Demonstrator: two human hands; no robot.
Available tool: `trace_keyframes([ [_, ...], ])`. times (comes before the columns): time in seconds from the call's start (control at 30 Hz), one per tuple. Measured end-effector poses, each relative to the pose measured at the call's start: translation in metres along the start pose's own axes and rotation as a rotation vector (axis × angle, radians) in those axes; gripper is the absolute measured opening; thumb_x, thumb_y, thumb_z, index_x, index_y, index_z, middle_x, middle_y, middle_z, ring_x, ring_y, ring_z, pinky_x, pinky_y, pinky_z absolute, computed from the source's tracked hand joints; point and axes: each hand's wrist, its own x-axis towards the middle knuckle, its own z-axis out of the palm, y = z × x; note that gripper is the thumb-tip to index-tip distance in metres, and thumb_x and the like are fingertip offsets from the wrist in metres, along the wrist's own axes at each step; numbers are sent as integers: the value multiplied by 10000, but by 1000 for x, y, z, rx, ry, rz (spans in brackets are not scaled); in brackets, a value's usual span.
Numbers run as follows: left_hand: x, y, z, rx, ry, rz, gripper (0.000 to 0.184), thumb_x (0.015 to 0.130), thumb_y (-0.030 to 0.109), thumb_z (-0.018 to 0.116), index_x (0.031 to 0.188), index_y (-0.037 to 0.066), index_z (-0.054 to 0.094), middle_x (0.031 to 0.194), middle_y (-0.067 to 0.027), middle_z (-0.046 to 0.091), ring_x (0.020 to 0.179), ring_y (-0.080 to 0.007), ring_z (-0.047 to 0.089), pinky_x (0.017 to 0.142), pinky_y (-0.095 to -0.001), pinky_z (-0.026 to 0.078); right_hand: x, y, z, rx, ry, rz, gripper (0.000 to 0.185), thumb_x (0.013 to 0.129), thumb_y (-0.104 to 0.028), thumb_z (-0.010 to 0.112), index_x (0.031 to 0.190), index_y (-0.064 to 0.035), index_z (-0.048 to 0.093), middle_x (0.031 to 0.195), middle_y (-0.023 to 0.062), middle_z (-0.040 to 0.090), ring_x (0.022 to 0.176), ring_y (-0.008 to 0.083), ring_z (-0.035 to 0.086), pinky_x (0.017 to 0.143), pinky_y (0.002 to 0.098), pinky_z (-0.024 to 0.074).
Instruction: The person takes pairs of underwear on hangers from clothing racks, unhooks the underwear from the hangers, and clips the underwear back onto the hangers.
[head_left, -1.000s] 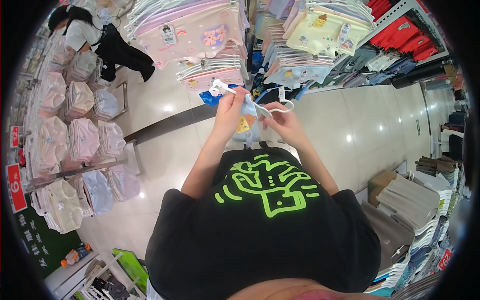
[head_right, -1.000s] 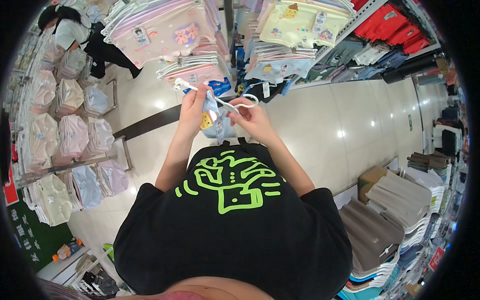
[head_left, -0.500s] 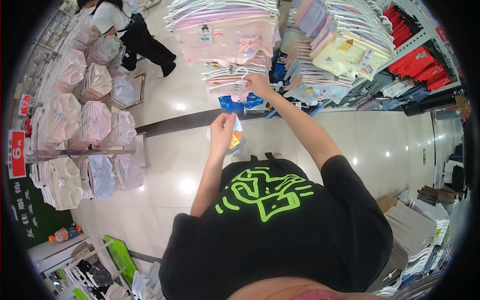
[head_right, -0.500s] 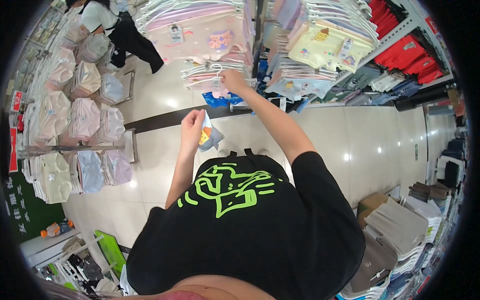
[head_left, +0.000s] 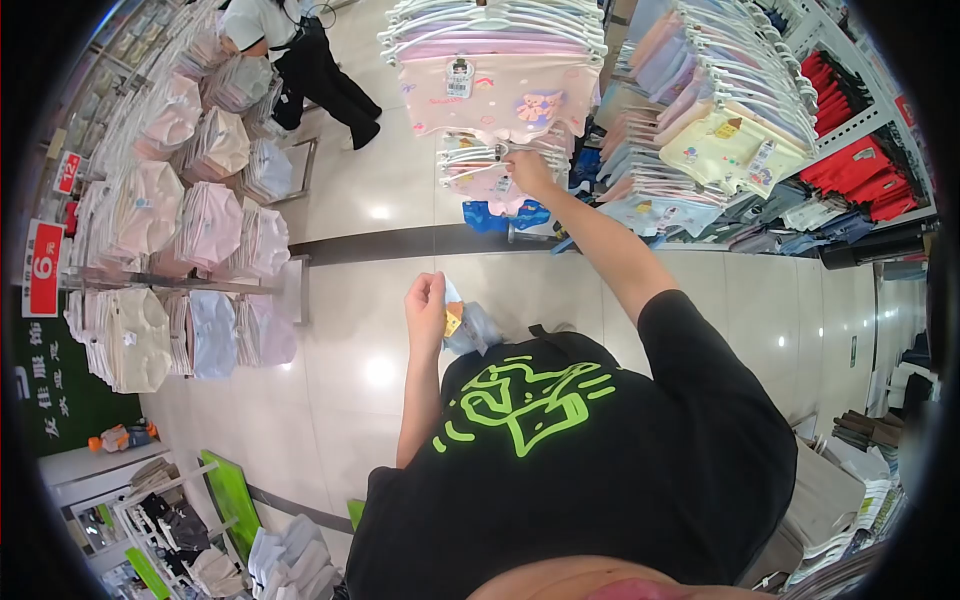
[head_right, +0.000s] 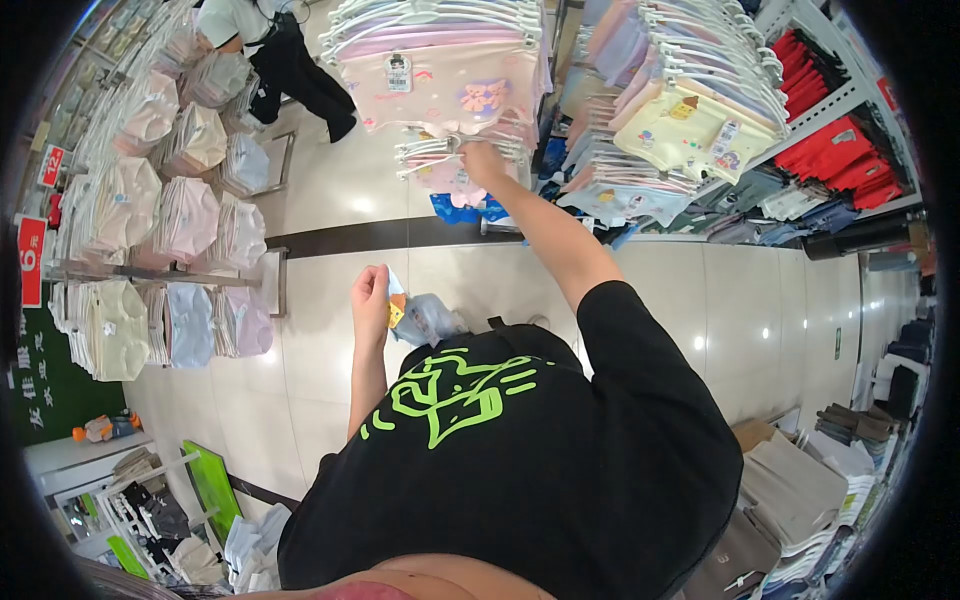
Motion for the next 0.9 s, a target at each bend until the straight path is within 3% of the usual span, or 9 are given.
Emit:
trace_keyframes([
  [0.1, -2, -2, -2, -16, -2, -7, 247, 906, 191, 480, 706, 46, 490, 629, 40, 438, 603, -31, 384, 542, -205, 327, -2, 6, 6, 94, 25, -4, 226, 719, -100, 616, 938, -126, 667, 862, 170, 631, 824, 315, 615, 743, 395, 482],
  [0.2, 1, -3, -3, -22, -22, 57, 242, 923, 198, 442, 737, 49, 483, 668, 38, 434, 628, -34, 377, 560, -206, 328, -20, -9, -15, 182, 118, 17, 205, 708, -73, 633, 908, -26, 646, 826, 169, 632, 781, 311, 610, 711, 377, 477],
  [0.3, 0, 12, 6, -22, 8, 71, 235, 937, 208, 404, 778, 50, 473, 711, 36, 431, 650, -35, 367, 571, -207, 323, -51, -20, -20, 42, 606, -161, 229, 711, -113, 654, 915, -12, 626, 851, 140, 626, 773, 274, 601, 705, 350, 473],
  [0.4, 3, 38, 12, -249, -171, -30, 202, 946, 222, 394, 843, 63, 463, 753, 8, 461, 670, -59, 434, 601, -214, 378, -95, -35, -14, 607, -145, -67, 270, 787, -225, 643, 971, -29, 612, 899, 71, 620, 843, 146, 559, 775, 268, 423],
  [0.5, 10, 66, 17, -499, -361, -44, 192, 946, 228, 389, 867, 68, 458, 767, -25, 483, 675, -99, 475, 616, -227, 410, -137, -65, -14, 1052, -676, -188, 451, 926, -382, 390, 1220, -47, 458, 1183, 58, 510, 1091, 148, 473, 882, 269, 388],
  [0.57, 16, 78, 19, -583, -447, -16, 191, 948, 230, 377, 882, 69, 457, 765, -37, 484, 664, -120, 480, 605, -234, 413, -154, -70, -6, 1447, -910, 230, 513, 921, -420, 372, 1234, -18, 429, 1189, 79, 503, 1089, 154, 479, 896, 297, 396],
  [0.7, 26, 91, 19, -617, -327, 24, 213, 953, 250, 365, 867, 67, 433, 768, -39, 493, 668, -107, 495, 602, -242, 428, -162, -30, -3, 1693, -914, 423, 400, 898, -305, 488, 1187, -29, 468, 1125, 65, 530, 1021, 134, 516, 852, 274, 429],
  [0.77, 33, 86, 14, -604, -134, 23, 209, 951, 254, 375, 879, 69, 443, 784, -32, 492, 693, -108, 496, 619, -247, 429, -165, -20, -29, 1645, -876, 68, 373, 868, -223, 549, 1173, -23, 466, 1055, 43, 545, 967, 118, 525, 824, 273, 435],
  [0.9, 41, 73, 9, -684, -176, 64, 163, 950, 218, 379, 905, 89, 467, 804, -32, 504, 709, -123, 505, 635, -261, 440, -171, -23, -81, 1454, -765, 37, 493, 780, -86, 627, 1223, -48, 413, 999, 17, 547, 941, 106, 518, 802, 253, 434],
])
